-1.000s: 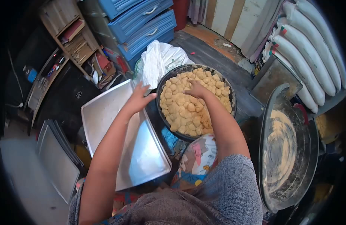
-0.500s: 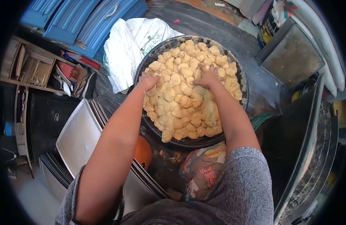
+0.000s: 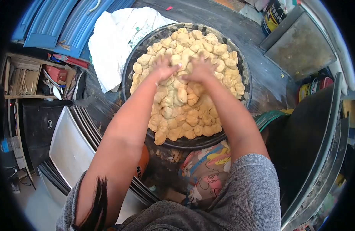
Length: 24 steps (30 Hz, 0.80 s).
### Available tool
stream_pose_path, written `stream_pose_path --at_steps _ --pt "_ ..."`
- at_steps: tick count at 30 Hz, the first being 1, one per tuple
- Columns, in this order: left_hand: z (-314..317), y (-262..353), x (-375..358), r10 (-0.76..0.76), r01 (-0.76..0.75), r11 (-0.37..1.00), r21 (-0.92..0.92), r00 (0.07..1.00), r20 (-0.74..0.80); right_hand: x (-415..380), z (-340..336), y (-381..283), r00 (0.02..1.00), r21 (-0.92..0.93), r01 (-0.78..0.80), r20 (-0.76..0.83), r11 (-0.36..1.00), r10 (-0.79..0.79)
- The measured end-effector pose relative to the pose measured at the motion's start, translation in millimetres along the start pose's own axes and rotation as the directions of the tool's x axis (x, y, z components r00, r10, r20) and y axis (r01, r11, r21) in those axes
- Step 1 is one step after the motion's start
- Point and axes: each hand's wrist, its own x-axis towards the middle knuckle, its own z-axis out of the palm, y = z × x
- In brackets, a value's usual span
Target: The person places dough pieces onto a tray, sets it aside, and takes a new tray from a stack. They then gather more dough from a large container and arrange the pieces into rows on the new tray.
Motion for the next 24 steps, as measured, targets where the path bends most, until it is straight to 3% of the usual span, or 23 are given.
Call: stream_pose_path --at_steps 1,3,4,5,6,7,9,10,11,12,13,14,15,16,17,19,20,22,24 --pt "1 -1 -4 0.002 -0.002 1.000 -0.001 1.000 0.003 -5 0 -5 1.000 -0.001 -0.003 0.001 1.000 0.003" --pt "0 -11 -13 0.075 -0.095 0.995 0.033 0.919 0.387 -17 0 -5 0.937 0.068 0.157 0.306 0.985 -0.170" --pt "-8 -18 -19 0.154 -0.190 0.981 0.033 0.874 0.460 -25 -5 -1 0.934 0.076 0.143 0.320 0.987 -0.160" --pt "-15 -20 -24 0.145 -0.185 0.982 0.038 0.868 0.476 -32 -14 4 0.865 0.120 0.231 0.430 0.965 -0.260" --pt "-29 -18 -28 0.148 -0.197 0.980 0.004 0.747 0.648 -36 -24 7 0.774 0.175 0.318 0.519 0.932 -0.362" --pt "-46 -12 -34 0.148 -0.202 0.979 -0.031 0.598 0.788 -31 -34 9 0.772 0.185 0.320 0.517 0.929 -0.369" --pt "-60 6 -31 0.115 -0.245 0.969 0.032 0.561 0.820 -5 -54 15 0.536 0.322 0.181 0.760 0.929 -0.368" --pt "-63 15 -12 0.017 -0.250 0.958 0.137 0.530 0.848 5 -53 22 0.537 0.323 0.188 0.756 0.927 -0.373" --pt "-65 18 6 -0.085 -0.257 0.937 0.238 0.491 0.867 12 -44 29 0.839 0.280 0.145 0.474 0.949 -0.268" --pt "-55 0 24 0.051 -0.140 0.987 0.080 0.743 0.667 14 -32 31 0.987 0.260 0.084 0.110 0.962 -0.116" --pt "-33 -12 26 0.052 -0.138 0.987 0.077 0.744 0.666 11 -18 26 0.987 0.258 0.087 0.111 0.962 -0.118" --pt "-7 -18 22 0.147 -0.116 0.987 -0.109 0.926 0.348 6 -4 18 0.993 0.146 0.058 0.095 0.988 -0.072" --pt "8 -18 13 0.161 -0.160 0.945 -0.287 0.987 -0.022 2 4 12 0.997 0.033 0.020 0.072 0.999 -0.022" --pt "-1 -8 -8 0.144 -0.151 0.989 -0.002 0.937 0.319 2 6 9 0.979 0.087 0.041 0.195 0.995 -0.057" --pt "13 -16 -14 0.165 -0.177 0.984 -0.004 0.908 0.386 0 5 13 0.923 0.168 0.104 0.351 0.980 -0.159" --pt "4 -14 -29 0.151 -0.147 0.988 -0.052 0.813 0.562 -22 3 14 0.868 0.228 0.149 0.435 0.962 -0.237" --pt "-2 -13 -37 0.152 -0.148 0.988 -0.052 0.812 0.563 -35 2 11 0.869 0.228 0.147 0.436 0.963 -0.236" --pt "-13 -10 -52 0.119 -0.247 0.967 0.070 0.672 0.731 -59 -2 4 0.812 -0.011 0.439 0.434 0.899 -0.391" --pt "-8 -10 -59 0.133 -0.329 0.932 0.154 0.703 0.698 -73 -8 6 0.782 0.077 0.432 0.465 0.899 -0.415"
